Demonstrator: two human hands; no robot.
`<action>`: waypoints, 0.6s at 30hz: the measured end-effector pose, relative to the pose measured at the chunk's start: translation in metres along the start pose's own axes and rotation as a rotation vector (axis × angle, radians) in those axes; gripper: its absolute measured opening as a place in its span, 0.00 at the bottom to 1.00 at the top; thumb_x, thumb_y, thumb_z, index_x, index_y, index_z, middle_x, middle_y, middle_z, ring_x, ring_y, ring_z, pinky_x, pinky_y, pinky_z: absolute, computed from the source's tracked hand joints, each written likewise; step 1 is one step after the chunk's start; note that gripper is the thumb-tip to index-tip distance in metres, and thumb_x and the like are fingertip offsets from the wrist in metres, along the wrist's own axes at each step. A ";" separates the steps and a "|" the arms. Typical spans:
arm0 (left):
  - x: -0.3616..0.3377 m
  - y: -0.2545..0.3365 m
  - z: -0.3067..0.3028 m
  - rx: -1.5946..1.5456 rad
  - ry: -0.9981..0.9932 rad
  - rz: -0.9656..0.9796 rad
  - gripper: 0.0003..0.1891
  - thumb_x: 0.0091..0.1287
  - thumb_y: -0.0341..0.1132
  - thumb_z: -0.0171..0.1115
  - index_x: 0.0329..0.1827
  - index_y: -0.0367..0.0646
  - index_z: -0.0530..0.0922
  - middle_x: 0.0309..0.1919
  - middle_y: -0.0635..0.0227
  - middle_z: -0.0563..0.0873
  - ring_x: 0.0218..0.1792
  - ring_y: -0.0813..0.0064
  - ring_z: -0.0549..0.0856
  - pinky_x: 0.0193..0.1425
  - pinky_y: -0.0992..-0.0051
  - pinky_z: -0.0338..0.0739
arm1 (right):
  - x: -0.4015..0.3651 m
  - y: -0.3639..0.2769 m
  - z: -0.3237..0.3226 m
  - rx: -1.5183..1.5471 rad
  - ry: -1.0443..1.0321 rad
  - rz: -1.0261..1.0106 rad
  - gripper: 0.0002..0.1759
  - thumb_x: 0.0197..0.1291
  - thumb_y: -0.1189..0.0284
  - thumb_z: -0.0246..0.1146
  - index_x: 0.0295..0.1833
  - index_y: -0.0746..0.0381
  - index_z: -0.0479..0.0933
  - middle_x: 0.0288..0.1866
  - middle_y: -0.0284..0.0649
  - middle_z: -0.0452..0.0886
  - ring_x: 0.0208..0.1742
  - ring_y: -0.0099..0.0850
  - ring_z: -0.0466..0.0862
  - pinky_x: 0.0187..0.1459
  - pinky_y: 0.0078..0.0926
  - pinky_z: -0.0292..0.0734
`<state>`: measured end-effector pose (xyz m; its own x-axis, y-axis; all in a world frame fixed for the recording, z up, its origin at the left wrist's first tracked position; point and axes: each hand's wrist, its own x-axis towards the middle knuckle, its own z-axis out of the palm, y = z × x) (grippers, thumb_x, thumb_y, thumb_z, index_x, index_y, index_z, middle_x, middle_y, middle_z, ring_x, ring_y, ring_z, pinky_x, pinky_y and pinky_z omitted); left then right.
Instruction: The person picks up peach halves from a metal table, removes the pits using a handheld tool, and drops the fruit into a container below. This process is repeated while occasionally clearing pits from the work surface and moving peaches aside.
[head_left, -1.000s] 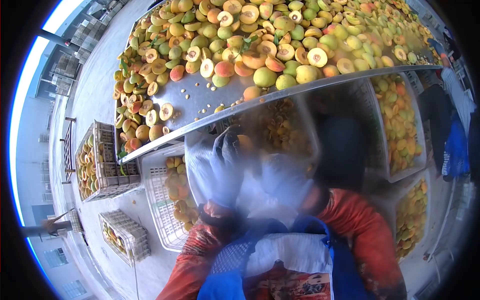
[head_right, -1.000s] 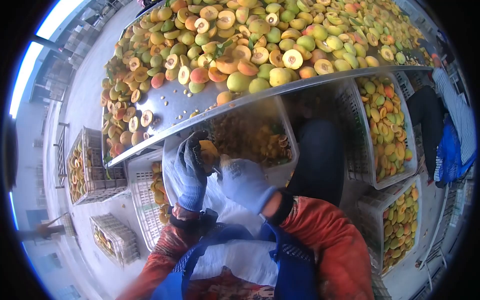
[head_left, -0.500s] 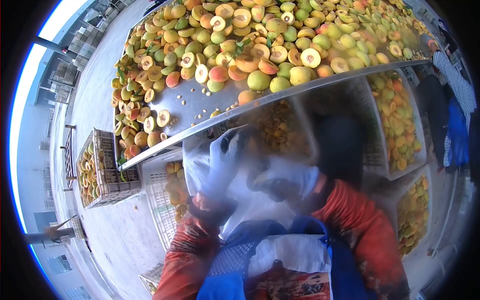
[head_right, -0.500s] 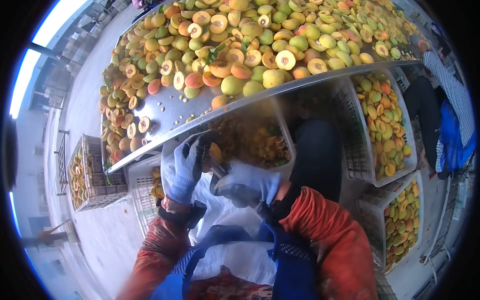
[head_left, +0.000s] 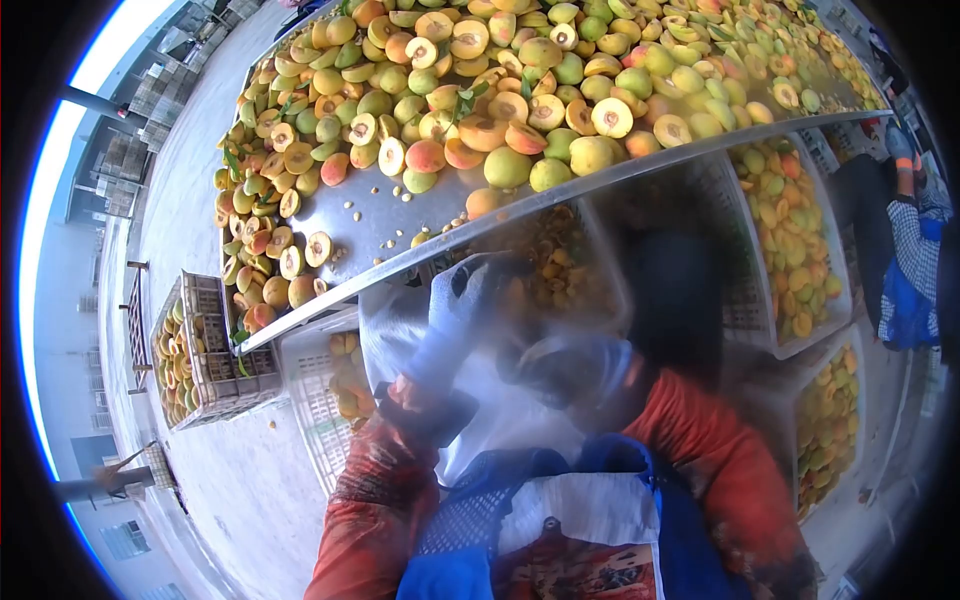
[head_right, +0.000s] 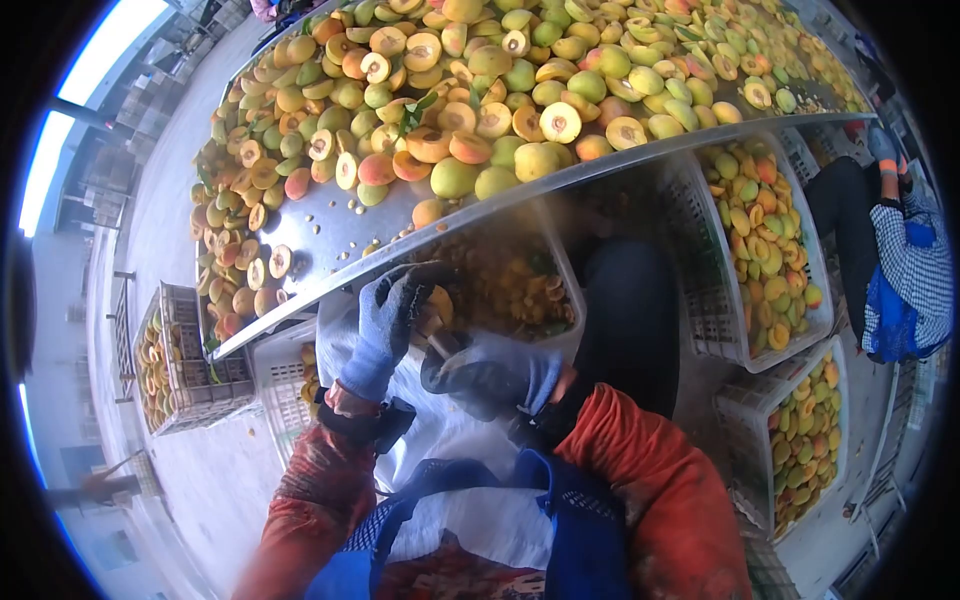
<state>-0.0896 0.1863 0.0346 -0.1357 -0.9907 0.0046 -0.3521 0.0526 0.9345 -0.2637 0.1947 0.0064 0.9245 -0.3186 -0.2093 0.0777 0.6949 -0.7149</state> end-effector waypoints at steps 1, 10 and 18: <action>0.001 0.001 0.001 -0.129 0.031 -0.061 0.14 0.60 0.33 0.56 0.48 0.42 0.79 0.38 0.62 0.83 0.37 0.74 0.82 0.44 0.78 0.74 | 0.000 -0.003 0.004 0.013 0.029 -0.016 0.08 0.54 0.67 0.62 0.27 0.60 0.75 0.20 0.30 0.71 0.20 0.22 0.72 0.23 0.21 0.67; 0.006 -0.029 0.008 0.136 0.085 0.113 0.12 0.56 0.31 0.58 0.43 0.42 0.79 0.37 0.61 0.83 0.38 0.68 0.83 0.44 0.74 0.75 | -0.001 -0.014 0.007 0.080 0.083 0.049 0.09 0.53 0.68 0.64 0.34 0.61 0.76 0.24 0.29 0.72 0.26 0.17 0.72 0.29 0.17 0.68; -0.002 -0.022 -0.043 0.377 0.327 0.146 0.23 0.41 0.23 0.67 0.45 0.41 0.77 0.38 0.63 0.82 0.38 0.68 0.81 0.44 0.73 0.76 | -0.006 -0.028 -0.004 0.298 -0.117 -0.128 0.07 0.53 0.69 0.61 0.35 0.61 0.75 0.23 0.29 0.72 0.25 0.17 0.72 0.29 0.17 0.69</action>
<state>-0.0422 0.1817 0.0297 0.0664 -0.9539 0.2928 -0.6687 0.1752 0.7226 -0.2723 0.1747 0.0250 0.9354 -0.3512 -0.0403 0.2854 0.8175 -0.5002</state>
